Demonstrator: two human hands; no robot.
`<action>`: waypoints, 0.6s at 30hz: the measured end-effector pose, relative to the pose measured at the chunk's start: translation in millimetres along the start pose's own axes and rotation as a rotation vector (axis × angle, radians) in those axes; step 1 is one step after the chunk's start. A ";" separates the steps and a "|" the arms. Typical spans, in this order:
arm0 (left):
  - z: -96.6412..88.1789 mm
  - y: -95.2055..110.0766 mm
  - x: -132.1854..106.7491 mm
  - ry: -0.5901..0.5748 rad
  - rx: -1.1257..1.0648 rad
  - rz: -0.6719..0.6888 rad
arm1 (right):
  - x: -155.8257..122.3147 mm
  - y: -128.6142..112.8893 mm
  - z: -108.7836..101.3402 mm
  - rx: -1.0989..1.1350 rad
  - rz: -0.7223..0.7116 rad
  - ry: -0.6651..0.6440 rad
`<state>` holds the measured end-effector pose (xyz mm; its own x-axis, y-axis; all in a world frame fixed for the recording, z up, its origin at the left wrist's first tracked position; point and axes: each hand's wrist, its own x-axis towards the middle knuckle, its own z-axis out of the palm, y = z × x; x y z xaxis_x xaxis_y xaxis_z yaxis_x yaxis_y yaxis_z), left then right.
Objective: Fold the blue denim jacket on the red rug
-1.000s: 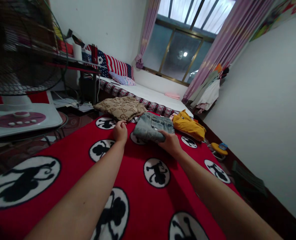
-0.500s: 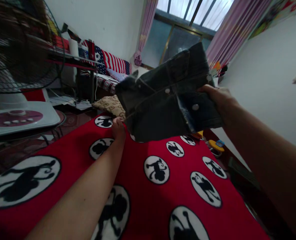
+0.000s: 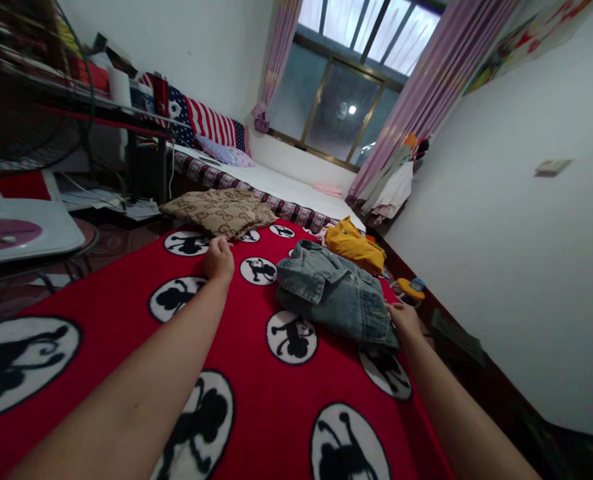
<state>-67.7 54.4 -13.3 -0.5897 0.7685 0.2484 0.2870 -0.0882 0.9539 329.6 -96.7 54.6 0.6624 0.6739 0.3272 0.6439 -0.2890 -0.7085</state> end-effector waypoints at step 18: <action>33.5 15.4 -27.4 -0.532 -0.156 0.048 | -60.0 -29.6 95.3 -0.021 -0.752 0.077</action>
<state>-21.9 53.3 -11.0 -0.1041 0.9718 0.2115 0.1649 -0.1929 0.9673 234.3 -63.7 -3.6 0.0662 0.6457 0.7608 0.9396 0.2162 -0.2653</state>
